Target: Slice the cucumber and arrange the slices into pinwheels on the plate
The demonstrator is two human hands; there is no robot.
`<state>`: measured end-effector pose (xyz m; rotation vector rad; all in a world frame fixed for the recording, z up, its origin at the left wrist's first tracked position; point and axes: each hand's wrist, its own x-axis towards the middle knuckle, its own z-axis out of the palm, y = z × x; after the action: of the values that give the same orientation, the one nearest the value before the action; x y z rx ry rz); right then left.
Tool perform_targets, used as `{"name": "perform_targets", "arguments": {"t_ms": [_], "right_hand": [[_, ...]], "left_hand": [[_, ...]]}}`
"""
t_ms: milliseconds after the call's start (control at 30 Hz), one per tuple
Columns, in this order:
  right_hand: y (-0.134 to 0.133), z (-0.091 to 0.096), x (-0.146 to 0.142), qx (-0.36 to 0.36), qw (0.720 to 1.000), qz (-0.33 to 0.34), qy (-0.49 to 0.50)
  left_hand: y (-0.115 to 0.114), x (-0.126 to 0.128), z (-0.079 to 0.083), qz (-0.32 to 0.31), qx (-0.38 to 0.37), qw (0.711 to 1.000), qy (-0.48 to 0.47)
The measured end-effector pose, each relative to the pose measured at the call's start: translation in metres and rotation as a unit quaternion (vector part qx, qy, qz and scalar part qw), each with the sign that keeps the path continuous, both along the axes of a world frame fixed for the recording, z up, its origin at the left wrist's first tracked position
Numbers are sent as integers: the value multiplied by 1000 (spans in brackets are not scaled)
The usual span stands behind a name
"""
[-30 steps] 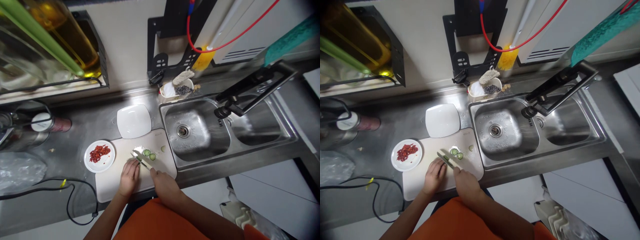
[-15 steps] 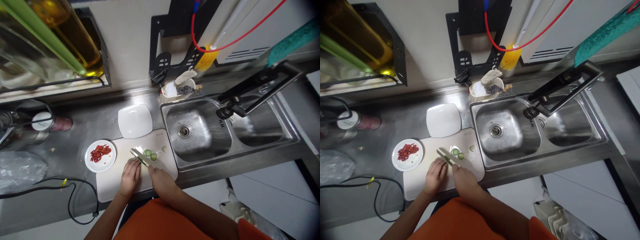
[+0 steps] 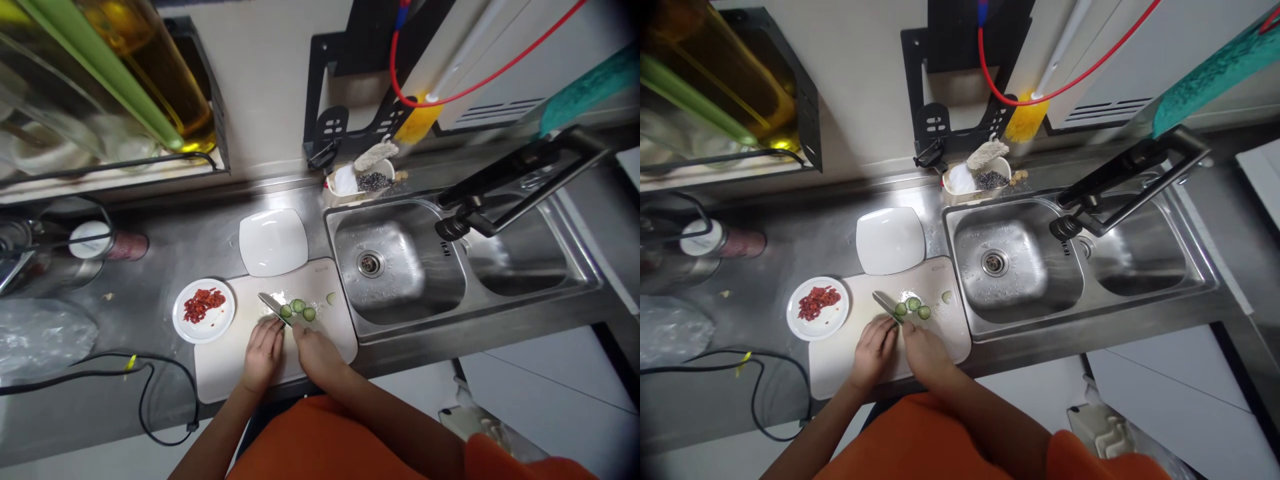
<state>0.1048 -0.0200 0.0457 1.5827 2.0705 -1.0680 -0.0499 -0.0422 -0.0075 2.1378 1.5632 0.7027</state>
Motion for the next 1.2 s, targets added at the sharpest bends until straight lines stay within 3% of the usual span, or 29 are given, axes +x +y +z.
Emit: {"name": "perform_targets", "arguments": {"t_ms": [300, 800, 1200], "right_hand": [[0, 12, 22, 1, 998, -35, -48], [-11, 51, 18, -62, 996, 12, -64], [-9, 51, 18, -61, 996, 13, -61]], "left_hand": [[-1, -1, -2, 5, 1, 1000, -10], [-1, -1, 0, 18, -10, 1000, -6], [-1, -1, 1, 15, -5, 1000, -2]]}}
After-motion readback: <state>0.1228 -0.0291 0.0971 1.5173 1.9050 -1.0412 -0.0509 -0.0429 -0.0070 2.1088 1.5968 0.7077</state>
